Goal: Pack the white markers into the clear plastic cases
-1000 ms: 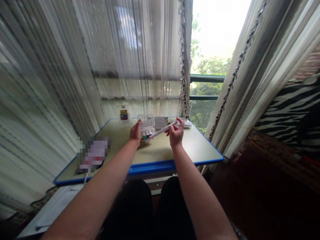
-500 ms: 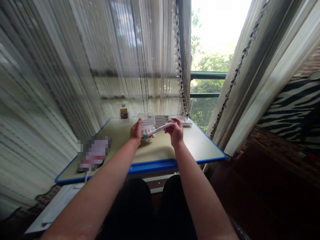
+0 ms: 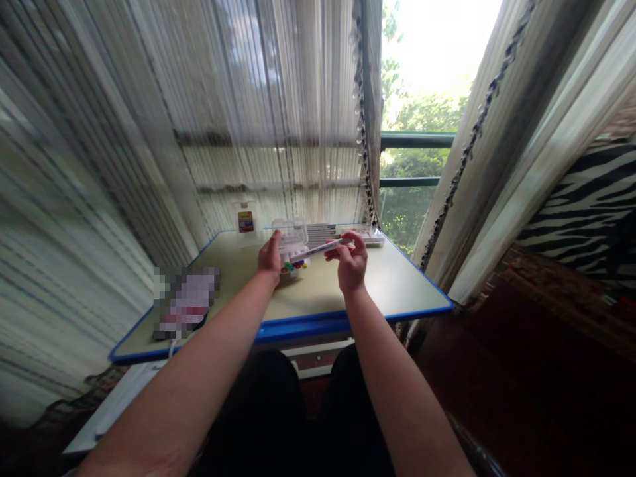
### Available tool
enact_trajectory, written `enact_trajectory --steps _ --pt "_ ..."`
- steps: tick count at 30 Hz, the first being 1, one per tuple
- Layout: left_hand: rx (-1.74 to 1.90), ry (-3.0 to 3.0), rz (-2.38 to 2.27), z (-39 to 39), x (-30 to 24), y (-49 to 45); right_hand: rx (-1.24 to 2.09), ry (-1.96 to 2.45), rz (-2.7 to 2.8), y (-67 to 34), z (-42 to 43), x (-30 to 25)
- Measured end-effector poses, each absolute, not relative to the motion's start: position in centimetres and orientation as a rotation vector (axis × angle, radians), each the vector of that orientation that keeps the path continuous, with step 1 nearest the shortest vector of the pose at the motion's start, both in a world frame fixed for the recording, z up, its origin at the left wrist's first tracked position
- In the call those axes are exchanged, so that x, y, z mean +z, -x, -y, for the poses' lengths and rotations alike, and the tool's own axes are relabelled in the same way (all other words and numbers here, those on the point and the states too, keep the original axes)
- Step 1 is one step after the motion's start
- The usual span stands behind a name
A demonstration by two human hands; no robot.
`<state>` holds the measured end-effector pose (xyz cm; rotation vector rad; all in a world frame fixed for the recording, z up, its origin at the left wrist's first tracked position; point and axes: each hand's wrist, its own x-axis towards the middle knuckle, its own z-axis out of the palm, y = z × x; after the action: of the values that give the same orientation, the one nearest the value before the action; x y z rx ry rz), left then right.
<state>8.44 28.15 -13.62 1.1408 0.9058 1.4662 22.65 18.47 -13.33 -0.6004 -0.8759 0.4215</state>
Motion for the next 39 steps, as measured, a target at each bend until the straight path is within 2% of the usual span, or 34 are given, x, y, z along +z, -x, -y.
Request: enact_trajectory --steps 13,21,32,39 --pt "1.548 -1.123 -0.98 -27.8 -13.2 -8.5 -0.133 0.817 1.301 -21.0 -17.9 -15.1" --pt "1.569 -1.127 -0.983 -28.0 -13.4 -8.5 -0.27 0.915 1.372 -21.0 -17.2 -14.7" --pt "1.558 -1.092 -0.962 -27.6 -12.8 -8.5 -0.237 0.961 1.374 -20.5 -16.7 -14.3" --pt "1.479 -1.048 -0.959 -27.9 -12.9 -8.8 -0.408 0.981 1.491 -20.3 -16.5 -14.1"
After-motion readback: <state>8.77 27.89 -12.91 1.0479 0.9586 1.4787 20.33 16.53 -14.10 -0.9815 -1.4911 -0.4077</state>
